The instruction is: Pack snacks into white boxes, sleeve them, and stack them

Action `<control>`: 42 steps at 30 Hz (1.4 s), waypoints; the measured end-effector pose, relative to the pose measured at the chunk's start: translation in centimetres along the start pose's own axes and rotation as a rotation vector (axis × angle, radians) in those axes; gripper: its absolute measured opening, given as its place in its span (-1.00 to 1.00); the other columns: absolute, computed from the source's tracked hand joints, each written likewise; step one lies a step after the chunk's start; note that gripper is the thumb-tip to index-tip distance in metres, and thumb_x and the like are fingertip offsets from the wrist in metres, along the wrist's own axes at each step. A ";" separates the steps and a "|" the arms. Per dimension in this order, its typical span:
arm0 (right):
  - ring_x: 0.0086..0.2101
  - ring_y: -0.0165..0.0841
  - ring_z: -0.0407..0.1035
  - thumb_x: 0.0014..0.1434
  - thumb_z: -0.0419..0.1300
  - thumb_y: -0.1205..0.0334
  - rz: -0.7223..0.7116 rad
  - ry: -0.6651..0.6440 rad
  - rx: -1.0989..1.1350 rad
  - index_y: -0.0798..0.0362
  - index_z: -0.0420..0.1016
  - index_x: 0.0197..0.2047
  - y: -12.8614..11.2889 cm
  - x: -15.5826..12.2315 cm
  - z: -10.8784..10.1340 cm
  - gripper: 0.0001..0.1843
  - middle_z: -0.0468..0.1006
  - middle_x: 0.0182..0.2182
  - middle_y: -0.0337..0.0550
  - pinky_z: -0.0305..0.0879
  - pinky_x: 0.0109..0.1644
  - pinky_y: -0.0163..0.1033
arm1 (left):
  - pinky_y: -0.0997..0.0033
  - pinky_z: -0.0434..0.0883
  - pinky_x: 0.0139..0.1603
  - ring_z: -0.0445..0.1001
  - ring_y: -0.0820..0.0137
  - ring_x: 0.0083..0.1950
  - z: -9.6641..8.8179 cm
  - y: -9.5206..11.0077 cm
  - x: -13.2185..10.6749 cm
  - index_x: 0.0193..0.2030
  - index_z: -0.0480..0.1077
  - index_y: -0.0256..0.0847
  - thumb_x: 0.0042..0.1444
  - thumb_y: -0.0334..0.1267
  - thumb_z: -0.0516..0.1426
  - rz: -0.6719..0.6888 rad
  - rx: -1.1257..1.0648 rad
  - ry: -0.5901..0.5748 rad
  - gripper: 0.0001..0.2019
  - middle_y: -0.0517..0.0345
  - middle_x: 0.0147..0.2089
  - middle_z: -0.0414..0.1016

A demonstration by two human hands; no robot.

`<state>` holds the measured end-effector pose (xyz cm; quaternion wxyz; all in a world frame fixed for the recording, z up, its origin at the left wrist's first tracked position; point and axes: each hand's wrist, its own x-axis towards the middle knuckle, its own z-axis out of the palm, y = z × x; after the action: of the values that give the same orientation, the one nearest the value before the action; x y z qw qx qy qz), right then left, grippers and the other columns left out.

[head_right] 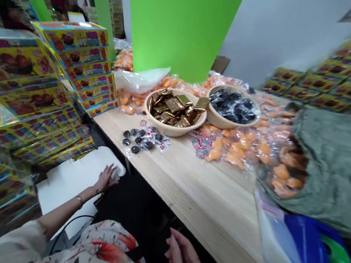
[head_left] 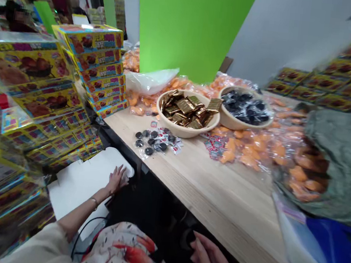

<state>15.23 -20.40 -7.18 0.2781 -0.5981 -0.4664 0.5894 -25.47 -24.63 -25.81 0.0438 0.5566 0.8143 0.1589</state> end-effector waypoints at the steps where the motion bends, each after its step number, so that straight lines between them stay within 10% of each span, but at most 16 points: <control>1: -0.48 -0.33 0.43 -0.19 0.37 -0.25 -0.003 -0.016 -0.007 0.05 0.65 -0.23 -0.1 0.1 0.6 -0.41 0.61 -0.45 -0.12 0.47 -0.33 -0.32 | -0.33 0.25 0.09 0.16 -0.23 0.31 1.2 -0.6 0.0 0.28 0.21 -0.18 0.11 0.11 0.14 0.011 0.034 -0.082 -0.34 -0.35 0.29 0.24; 7: -0.52 -0.34 0.42 -0.23 0.37 -0.23 -0.024 -0.025 -0.029 0.07 0.65 -0.27 -0.8 0.2 3.2 -0.42 0.59 -0.49 -0.12 0.45 -0.41 -0.32 | -0.48 -0.05 0.19 -0.07 -0.22 0.42 3.6 -2.4 3.7 0.39 0.09 -0.12 0.12 0.17 0.11 0.144 0.131 -0.363 -0.24 -0.30 0.40 0.10; 19: -0.52 -0.36 0.41 -0.02 0.29 -0.11 -0.152 -0.184 -0.085 0.08 0.63 -0.25 -0.7 2.0 7.0 -0.57 0.60 -0.43 -0.09 0.44 -0.39 -0.27 | -0.33 -0.29 0.33 0.15 -0.07 0.32 -0.4 -3.9 5.2 0.23 0.28 -0.27 0.16 0.12 0.13 0.347 -0.003 -0.310 -0.38 -0.33 0.25 0.28; 23: -0.42 -0.33 0.45 0.10 0.20 0.00 -0.254 -0.342 -0.149 0.08 0.59 -0.20 0.4 4.9 10.7 -0.65 0.59 -0.34 -0.07 0.45 -0.38 -0.27 | -0.26 -0.03 0.27 0.32 -0.04 0.13 -3.0 -4.9 7.4 0.07 0.39 -0.32 -0.06 0.16 0.29 0.381 -0.121 -0.319 -0.32 -0.28 0.05 0.43; 27: -0.33 -0.31 0.47 0.13 0.13 0.18 -0.409 -0.471 -0.351 0.09 0.53 -0.07 1.0 8.5 16.1 -0.67 0.56 -0.35 -0.11 0.47 -0.21 -0.22 | 0.21 0.35 -0.01 0.47 0.19 -0.13 -6.4 -4.9 9.3 -0.14 0.49 -0.29 0.01 0.10 0.28 0.466 -0.280 -0.402 -0.53 -0.07 -0.21 0.53; 38: 0.21 -0.08 0.24 -0.04 0.38 0.15 -0.476 -0.540 -0.438 0.02 0.26 0.29 -1.2 11.8 27.5 -0.18 0.41 0.18 0.03 0.16 0.28 0.02 | 0.31 0.43 -0.09 0.56 0.25 -0.17 -13.9 -1.9 8.3 -0.26 0.57 -0.19 0.26 -0.01 0.07 0.575 -0.493 -0.364 -0.65 -0.11 -0.23 0.60; 42: 0.01 -0.08 0.46 0.09 0.29 0.11 -0.458 -0.578 -0.331 0.07 0.55 -0.02 -2.1 9.2 29.5 -0.61 0.62 -0.09 0.03 0.31 0.17 -0.02 | 0.29 0.42 0.00 0.55 0.28 -0.12 -18.9 1.1 6.0 -0.13 0.55 -0.15 0.26 -0.17 0.12 0.645 -0.433 -0.286 -0.80 -0.04 -0.19 0.60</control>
<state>-14.93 -17.80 -13.84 0.1595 -0.3250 -0.7352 0.5731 -31.42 -22.71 -6.92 0.2205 0.7775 0.5318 0.2530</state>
